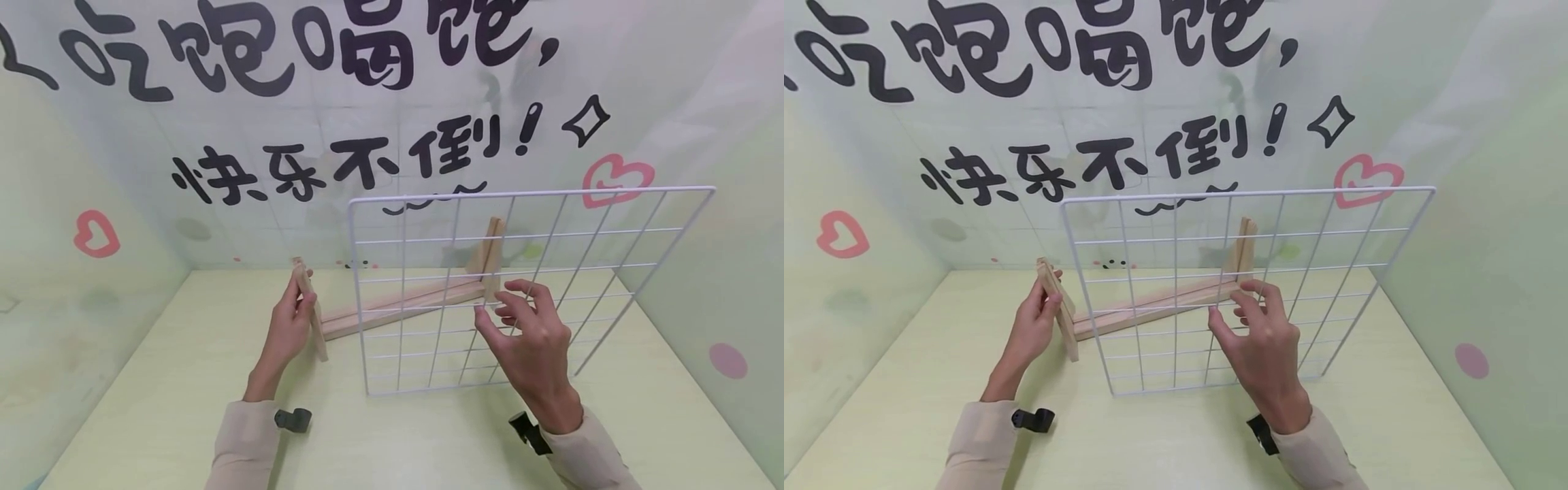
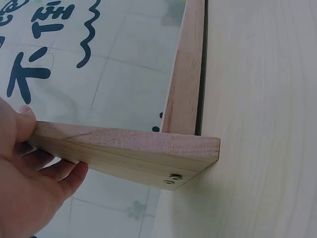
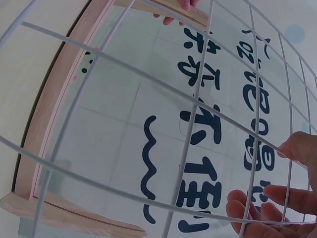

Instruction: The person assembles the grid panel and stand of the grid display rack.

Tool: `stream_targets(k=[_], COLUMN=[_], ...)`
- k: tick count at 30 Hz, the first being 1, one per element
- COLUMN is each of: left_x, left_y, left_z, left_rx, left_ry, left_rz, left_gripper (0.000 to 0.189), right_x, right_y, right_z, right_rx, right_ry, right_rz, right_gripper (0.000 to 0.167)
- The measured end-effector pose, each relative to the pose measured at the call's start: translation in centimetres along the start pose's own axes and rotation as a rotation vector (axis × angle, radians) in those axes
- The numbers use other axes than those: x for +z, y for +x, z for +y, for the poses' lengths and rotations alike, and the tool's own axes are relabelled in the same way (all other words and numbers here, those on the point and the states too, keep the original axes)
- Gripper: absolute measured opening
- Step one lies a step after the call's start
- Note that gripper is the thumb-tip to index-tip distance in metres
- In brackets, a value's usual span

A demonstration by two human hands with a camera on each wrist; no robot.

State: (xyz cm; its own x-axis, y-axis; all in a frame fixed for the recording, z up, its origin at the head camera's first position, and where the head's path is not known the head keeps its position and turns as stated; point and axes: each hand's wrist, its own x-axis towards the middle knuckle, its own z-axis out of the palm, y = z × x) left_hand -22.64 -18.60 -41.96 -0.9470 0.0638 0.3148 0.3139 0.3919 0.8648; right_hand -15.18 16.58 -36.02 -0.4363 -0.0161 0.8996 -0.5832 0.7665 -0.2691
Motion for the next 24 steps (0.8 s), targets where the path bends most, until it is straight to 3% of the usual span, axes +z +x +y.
stream_targets(k=[8, 24], left_x=[0.5, 1.2], left_y=[0.0, 0.0], left_z=[0.3, 0.4], left_rx=[-0.024, -0.004], left_ry=[0.008, 0.007], left_rz=[-0.02, -0.023], left_gripper=[0.058, 0.06], right_x=[-0.1, -0.3], right_y=[0.0, 0.1], right_z=[0.1, 0.0], right_rx=[0.006, 0.018], right_ry=[-0.003, -0.01], right_rz=[0.009, 0.007], right_gripper=[0.02, 0.022])
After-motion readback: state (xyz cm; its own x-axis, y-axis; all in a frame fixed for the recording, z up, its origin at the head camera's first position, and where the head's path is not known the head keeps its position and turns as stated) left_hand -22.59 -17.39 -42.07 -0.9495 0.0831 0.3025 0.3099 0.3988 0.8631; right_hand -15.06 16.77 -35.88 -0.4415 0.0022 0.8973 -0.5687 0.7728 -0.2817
